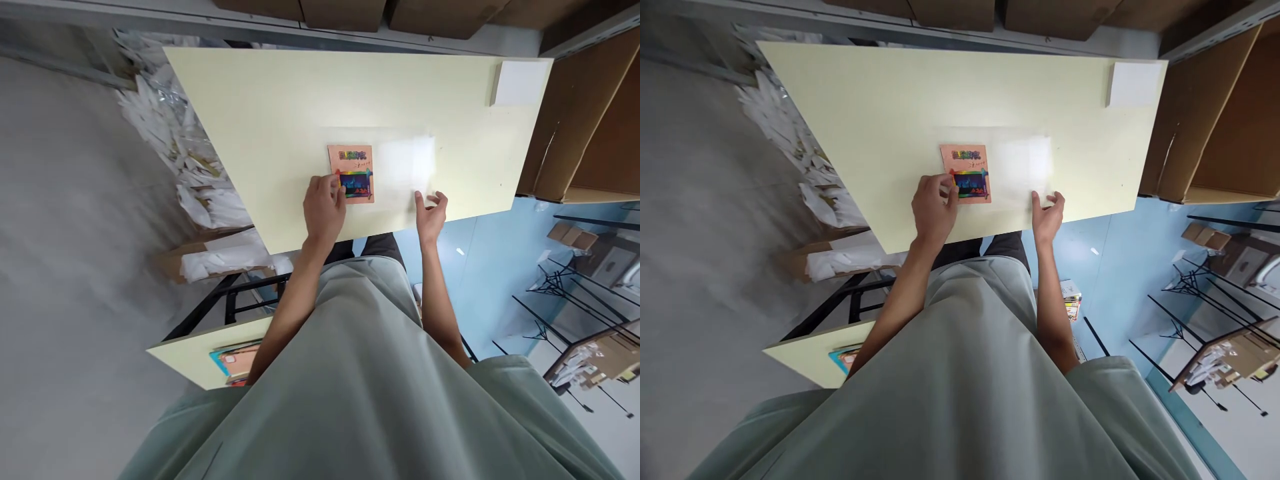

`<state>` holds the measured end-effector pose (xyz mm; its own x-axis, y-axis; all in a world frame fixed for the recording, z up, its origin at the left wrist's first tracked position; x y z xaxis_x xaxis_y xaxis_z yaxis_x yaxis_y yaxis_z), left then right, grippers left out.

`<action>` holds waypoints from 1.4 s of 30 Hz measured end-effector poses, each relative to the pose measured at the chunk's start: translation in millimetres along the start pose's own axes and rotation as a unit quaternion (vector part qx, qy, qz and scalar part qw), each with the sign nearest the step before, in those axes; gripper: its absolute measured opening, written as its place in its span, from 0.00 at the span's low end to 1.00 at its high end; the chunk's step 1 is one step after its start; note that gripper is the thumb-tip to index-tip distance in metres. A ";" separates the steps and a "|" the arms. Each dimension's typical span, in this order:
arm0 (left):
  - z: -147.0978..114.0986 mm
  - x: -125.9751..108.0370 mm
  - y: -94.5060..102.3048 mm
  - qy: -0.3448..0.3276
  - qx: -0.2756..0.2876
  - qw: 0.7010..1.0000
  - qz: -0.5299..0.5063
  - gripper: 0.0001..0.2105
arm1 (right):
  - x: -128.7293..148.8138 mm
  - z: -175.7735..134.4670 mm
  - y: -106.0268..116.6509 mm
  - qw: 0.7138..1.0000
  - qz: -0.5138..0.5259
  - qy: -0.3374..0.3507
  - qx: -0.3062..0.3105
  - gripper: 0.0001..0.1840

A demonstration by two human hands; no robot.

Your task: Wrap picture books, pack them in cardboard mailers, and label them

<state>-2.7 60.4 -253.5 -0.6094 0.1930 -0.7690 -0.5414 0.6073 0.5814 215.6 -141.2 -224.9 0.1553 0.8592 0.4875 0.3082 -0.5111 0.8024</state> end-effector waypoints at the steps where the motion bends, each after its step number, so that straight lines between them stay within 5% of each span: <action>1: 1.4 -4.2 -3.6 -0.015 0.009 1.000 -0.003 0.12 | -3.7 3.5 0.4 0.999 -0.003 -0.031 0.010 0.31; 6: 10.6 -18.0 -20.8 -0.049 0.053 0.997 -0.018 0.12 | -3.3 -8.5 0.6 0.996 0.039 -0.055 0.057 0.17; 12: 13.4 -40.7 0.8 -0.030 0.057 0.989 -0.131 0.14 | 45.2 -80.5 5.6 0.980 0.047 0.165 0.098 0.14; 16: 12.2 -59.0 34.8 0.008 0.028 0.977 -0.211 0.22 | 77.2 -127.0 -26.1 0.947 0.023 0.271 0.172 0.06; 20: 17.2 -41.9 46.0 0.062 0.023 0.984 -0.163 0.17 | 90.4 -146.7 -61.6 0.925 -0.013 0.294 0.239 0.04; 23: 23.0 -11.9 38.1 0.097 0.012 0.991 -0.088 0.16 | 93.2 -138.5 -71.6 0.919 -0.015 0.301 0.255 0.04; 28: 24.8 17.4 25.1 0.109 -0.020 0.994 -0.012 0.13 | 87.4 -90.4 -77.0 0.954 0.007 0.231 0.189 0.10; 36: 26.1 17.0 18.4 0.114 -0.052 0.992 0.018 0.04 | 74.9 -56.8 -113.2 0.969 -0.008 0.195 0.151 0.15; 40: 25.3 10.3 17.2 0.049 -0.079 0.994 0.050 0.16 | 77.2 -45.4 -123.6 0.978 -0.008 0.149 0.145 0.15; 42: 25.1 8.4 12.7 0.017 -0.053 0.998 0.043 0.14 | 80.3 -39.7 -124.4 0.980 -0.003 0.134 0.145 0.12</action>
<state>-0.2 89.1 -259.3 -0.6748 0.2132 -0.7066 -0.5429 0.5051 0.6709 152.5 -9.6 -271.9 -0.0873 0.8049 0.5869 0.5676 -0.4440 0.6934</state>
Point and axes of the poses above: each hand's wrist, its own z-axis towards the middle knuckle, its own y-axis out of the back of the hand, x = y × z, the point moved 3 cm from there along z, towards the middle knuckle, and after that the axes turned 7 degrees about -y, right-handed, at the moved point
